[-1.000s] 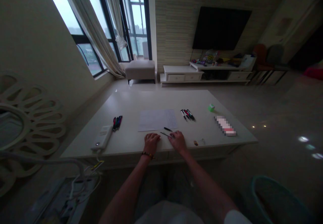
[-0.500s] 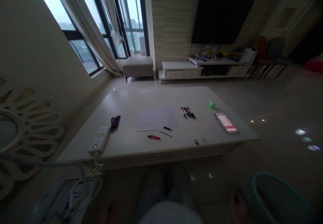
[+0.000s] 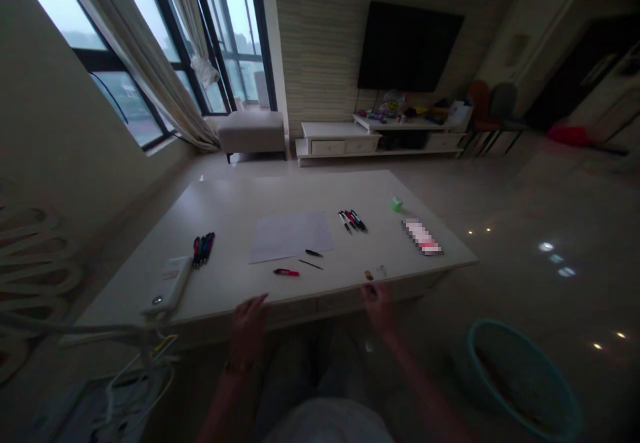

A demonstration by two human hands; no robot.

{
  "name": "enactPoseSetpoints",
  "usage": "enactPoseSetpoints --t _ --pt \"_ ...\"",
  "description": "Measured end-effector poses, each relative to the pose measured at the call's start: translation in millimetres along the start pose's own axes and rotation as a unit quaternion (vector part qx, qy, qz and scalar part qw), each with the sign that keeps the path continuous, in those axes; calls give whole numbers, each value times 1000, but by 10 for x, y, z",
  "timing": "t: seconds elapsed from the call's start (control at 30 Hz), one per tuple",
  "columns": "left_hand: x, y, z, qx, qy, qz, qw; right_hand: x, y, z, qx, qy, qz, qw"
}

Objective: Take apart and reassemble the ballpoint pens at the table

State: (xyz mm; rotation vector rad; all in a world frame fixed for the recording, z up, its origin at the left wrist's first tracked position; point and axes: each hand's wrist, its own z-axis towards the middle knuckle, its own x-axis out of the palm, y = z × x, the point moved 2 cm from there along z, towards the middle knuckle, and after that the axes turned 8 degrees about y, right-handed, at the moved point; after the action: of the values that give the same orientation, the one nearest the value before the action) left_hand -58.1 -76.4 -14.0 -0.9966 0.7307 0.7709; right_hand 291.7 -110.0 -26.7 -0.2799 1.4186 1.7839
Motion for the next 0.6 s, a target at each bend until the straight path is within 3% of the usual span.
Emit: enactPoseSetpoints --t 0.1,0.2,0.4,0.6 --pt "143 -212 703 39 52 35 997 456 442 391 -71 67 -36 995" --pt "279 -258 985 36 68 51 996 782 665 591 -55 94 -54 993" --pt "432 -176 965 44 60 24 997 1130 860 756 -58 102 -57 991" --pt "438 -112 914 23 -13 -36 999 1146 893 749 -71 138 -60 986"
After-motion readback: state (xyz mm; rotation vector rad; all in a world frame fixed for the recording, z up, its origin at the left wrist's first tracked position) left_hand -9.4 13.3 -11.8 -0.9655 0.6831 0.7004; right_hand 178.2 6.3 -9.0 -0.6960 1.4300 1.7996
